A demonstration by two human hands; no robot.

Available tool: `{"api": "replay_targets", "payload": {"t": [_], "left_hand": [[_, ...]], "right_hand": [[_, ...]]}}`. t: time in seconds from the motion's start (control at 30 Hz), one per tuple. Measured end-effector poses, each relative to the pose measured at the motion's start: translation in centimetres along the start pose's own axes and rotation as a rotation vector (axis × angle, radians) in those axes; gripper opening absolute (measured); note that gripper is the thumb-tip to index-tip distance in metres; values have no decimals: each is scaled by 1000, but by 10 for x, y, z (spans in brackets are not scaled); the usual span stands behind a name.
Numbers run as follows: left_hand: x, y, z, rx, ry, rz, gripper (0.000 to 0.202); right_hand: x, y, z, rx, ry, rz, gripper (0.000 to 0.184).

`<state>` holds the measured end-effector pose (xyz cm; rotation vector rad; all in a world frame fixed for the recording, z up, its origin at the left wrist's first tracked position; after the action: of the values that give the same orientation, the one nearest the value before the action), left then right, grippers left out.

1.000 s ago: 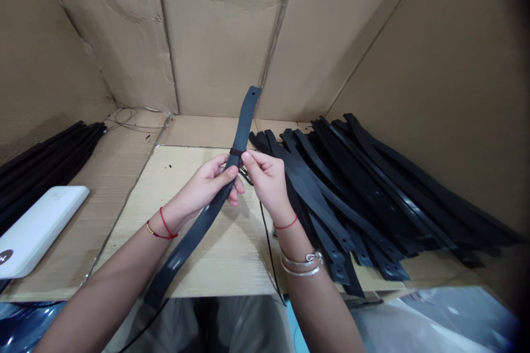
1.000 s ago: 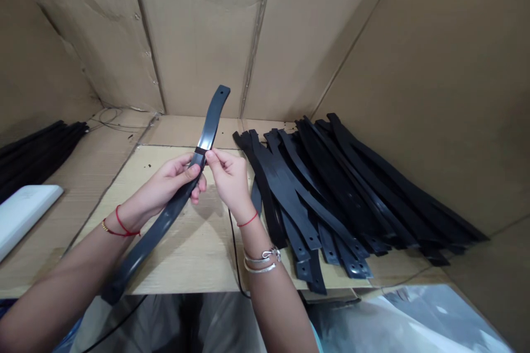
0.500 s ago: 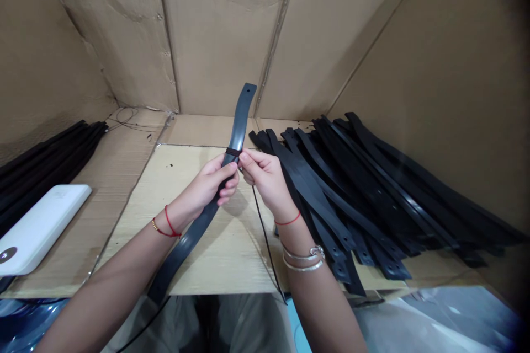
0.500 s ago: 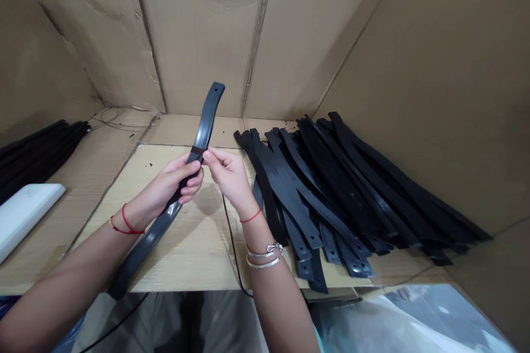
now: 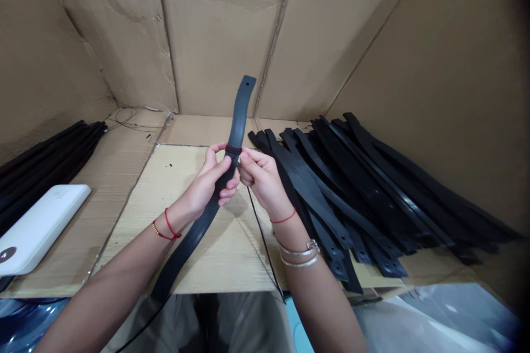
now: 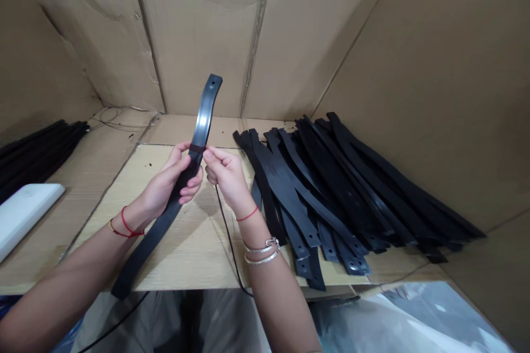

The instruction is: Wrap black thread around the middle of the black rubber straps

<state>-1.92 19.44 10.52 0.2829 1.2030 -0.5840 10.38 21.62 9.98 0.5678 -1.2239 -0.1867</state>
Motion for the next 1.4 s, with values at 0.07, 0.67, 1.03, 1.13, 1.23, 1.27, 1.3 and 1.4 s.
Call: {"api": "replay_targets", "payload": {"t": [0.07,0.67,1.03,1.13,1.23,1.27,1.3,1.4], "left_hand": [[1,1,0,-38,2,-14,34],[3,-1,0,-67,-5,-101,48],[6,-1,0,281,-43,-146,62],[6,-1,1,185,14,-165,58],[4,0,-1,-121,245,-38,51],[2,0,-2,-227,337,22,49],[1,0,-3,-313,422,73,46],[-2,-1,-6,-419,533,112,40]], "right_hand": [[-1,0,1,-14,-26,-19,41],[-7,-3,6,-66,75,-29,33],[-2,-6,1,114,199,117,47],[-2,-6,1,51,160,93,41],[-3,-5,1,-25,118,94,41],[-4,-5,0,-54,108,98,40],[-4,-4,0,-80,99,100,39],[-5,-3,1,-89,97,106,35]]}}
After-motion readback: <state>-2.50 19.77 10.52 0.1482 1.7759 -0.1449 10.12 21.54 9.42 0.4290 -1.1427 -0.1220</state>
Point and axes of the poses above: each hand's wrist, its own y-axis towards the middle knuckle, its own z-axis out of the palm, x = y × z, the point moved 2 cm from there along y, towards the middle knuckle, and after that the axes turned 14 degrees about -z, right-handed, at the moved point
